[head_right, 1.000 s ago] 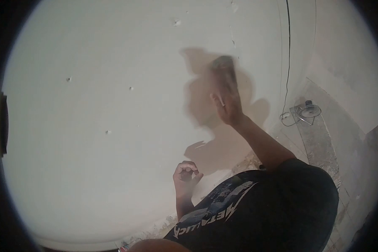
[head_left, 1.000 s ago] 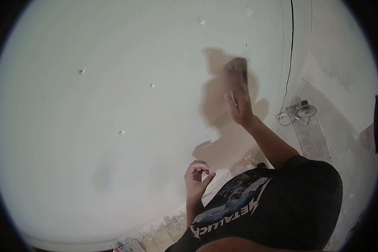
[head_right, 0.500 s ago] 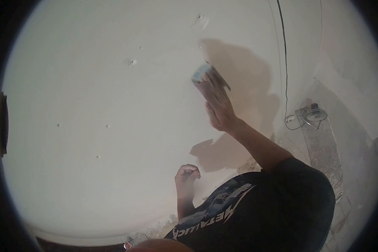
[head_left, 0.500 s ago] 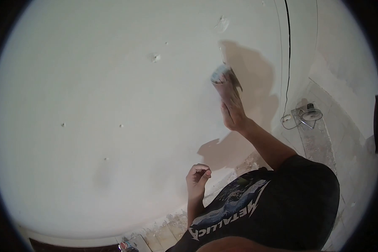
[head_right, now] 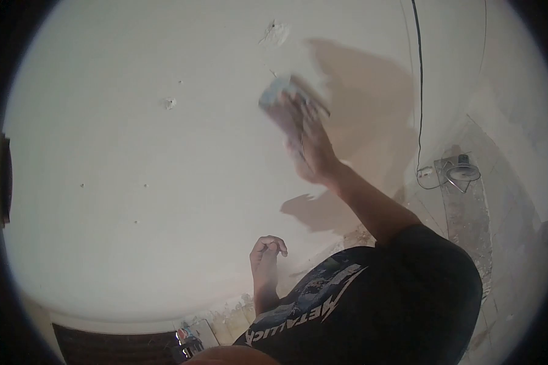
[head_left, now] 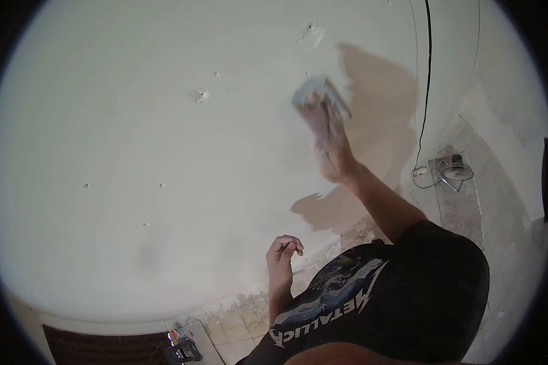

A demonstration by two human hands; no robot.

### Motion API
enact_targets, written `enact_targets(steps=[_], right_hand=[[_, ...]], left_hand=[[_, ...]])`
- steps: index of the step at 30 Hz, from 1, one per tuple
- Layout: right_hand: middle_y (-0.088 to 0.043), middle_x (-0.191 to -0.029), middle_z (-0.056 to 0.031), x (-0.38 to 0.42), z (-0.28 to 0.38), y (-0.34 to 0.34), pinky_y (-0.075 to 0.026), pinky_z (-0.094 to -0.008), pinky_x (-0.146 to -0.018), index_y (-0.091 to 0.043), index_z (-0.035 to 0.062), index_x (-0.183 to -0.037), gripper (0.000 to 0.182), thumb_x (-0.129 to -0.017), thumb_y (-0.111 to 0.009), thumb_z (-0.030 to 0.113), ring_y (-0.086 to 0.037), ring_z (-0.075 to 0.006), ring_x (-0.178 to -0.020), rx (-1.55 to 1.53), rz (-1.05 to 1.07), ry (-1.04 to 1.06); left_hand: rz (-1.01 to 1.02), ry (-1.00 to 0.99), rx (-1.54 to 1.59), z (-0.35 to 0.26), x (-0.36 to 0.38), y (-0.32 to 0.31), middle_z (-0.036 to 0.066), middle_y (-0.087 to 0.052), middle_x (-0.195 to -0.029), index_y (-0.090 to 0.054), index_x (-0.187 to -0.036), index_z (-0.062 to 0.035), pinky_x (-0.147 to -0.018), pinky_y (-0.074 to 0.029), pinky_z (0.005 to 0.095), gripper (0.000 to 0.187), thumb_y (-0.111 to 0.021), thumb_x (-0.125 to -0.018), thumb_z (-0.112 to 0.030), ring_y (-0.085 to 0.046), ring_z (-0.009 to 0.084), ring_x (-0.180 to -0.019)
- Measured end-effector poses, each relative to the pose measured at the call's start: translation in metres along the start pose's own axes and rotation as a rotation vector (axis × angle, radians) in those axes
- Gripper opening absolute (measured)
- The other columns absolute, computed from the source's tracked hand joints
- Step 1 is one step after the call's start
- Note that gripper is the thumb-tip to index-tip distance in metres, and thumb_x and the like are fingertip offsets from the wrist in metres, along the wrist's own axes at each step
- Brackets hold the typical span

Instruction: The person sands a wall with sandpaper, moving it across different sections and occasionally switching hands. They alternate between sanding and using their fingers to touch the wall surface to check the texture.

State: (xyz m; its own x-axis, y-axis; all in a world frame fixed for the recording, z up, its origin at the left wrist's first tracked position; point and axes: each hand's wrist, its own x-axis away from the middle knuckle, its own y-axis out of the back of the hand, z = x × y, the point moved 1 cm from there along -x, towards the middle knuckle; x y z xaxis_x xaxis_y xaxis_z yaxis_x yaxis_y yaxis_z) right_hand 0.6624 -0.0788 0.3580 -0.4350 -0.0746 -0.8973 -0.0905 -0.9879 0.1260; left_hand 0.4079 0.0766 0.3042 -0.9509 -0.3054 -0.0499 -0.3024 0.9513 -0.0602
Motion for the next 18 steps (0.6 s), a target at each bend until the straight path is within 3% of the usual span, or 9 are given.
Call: enact_targets(steps=[3, 6, 9, 12, 15, 16, 18], right_hand=[[-0.033, -0.161, -0.0264, 0.050, -0.009, -0.001, -0.013, -0.0553, -0.125, -0.040, -0.0035, -0.152, 0.059, -0.095, -0.048, 0.006, -0.025, -0.0461, -0.152, 0.024, 0.169, 0.008], [-0.035, -0.160, -0.0270, 0.053, -0.027, 0.016, -0.016, -0.0541, -0.124, -0.040, -0.0049, -0.152, 0.055, -0.099, -0.044, 0.007, -0.026, -0.0461, -0.151, 0.007, 0.029, 0.029], [-0.033, -0.160, -0.0277, 0.015, -0.019, 0.026, -0.018, -0.0486, -0.123, -0.031, -0.0090, -0.154, 0.054, -0.104, -0.033, 0.012, -0.030, -0.0442, -0.149, 0.179, -0.079, -0.042], [-0.034, -0.160, -0.0265, -0.009, -0.021, 0.014, -0.018, -0.0453, -0.123, -0.033, -0.0075, -0.154, 0.054, -0.104, -0.033, 0.011, -0.029, -0.0409, -0.151, -0.006, -0.169, -0.074], [-0.032, -0.162, -0.0257, -0.021, 0.006, 0.001, -0.017, -0.0442, -0.124, -0.033, -0.0076, -0.154, 0.054, -0.103, -0.033, 0.009, -0.024, -0.0398, -0.153, -0.004, -0.121, 0.003], [-0.030, -0.163, -0.0258, -0.020, 0.017, -0.003, -0.015, -0.0462, -0.125, -0.032, -0.0073, -0.155, 0.055, -0.101, -0.034, 0.008, -0.021, -0.0403, -0.155, 0.039, -0.063, 0.056], [-0.034, -0.160, -0.0274, 0.014, 0.033, -0.028, -0.016, -0.0500, -0.125, -0.039, -0.0059, -0.152, 0.056, -0.098, -0.038, 0.006, -0.025, -0.0447, -0.152, -0.013, -0.051, 0.049]], left_hand=[[-0.010, -0.009, 0.007, 0.001, 0.002, 0.000, 0.010, -0.066, -0.091, -0.062, -0.100, 0.0009, -0.077, -0.049, 0.0313, 0.009, -0.057, -0.100, -0.007, -0.060, 0.0173, -0.081], [-0.008, 0.002, 0.028, 0.002, 0.005, 0.004, 0.010, -0.066, -0.090, -0.062, -0.100, 0.0012, -0.077, -0.049, 0.0310, 0.008, -0.058, -0.100, -0.006, -0.060, 0.0174, -0.081], [0.014, 0.016, 0.054, 0.006, 0.008, 0.017, 0.010, -0.066, -0.090, -0.062, -0.101, 0.0013, -0.077, -0.049, 0.0307, 0.008, -0.058, -0.100, -0.005, -0.060, 0.0172, -0.081], [0.050, 0.027, 0.068, 0.010, 0.011, 0.026, 0.010, -0.066, -0.090, -0.062, -0.101, 0.0013, -0.077, -0.048, 0.0307, 0.009, -0.057, -0.100, -0.005, -0.060, 0.0169, -0.081], [0.070, 0.027, 0.084, 0.008, 0.013, 0.029, 0.009, -0.066, -0.090, -0.062, -0.101, 0.0014, -0.077, -0.048, 0.0306, 0.009, -0.057, -0.100, -0.005, -0.059, 0.0168, -0.080], [0.071, 0.026, 0.091, 0.008, 0.015, 0.032, 0.009, -0.066, -0.090, -0.062, -0.101, 0.0014, -0.077, -0.048, 0.0306, 0.009, -0.057, -0.100, -0.005, -0.059, 0.0167, -0.080], [0.069, 0.027, 0.108, 0.009, 0.019, 0.045, 0.010, -0.066, -0.090, -0.062, -0.101, 0.0014, -0.078, -0.048, 0.0306, 0.009, -0.057, -0.100, -0.005, -0.059, 0.0169, -0.080]])
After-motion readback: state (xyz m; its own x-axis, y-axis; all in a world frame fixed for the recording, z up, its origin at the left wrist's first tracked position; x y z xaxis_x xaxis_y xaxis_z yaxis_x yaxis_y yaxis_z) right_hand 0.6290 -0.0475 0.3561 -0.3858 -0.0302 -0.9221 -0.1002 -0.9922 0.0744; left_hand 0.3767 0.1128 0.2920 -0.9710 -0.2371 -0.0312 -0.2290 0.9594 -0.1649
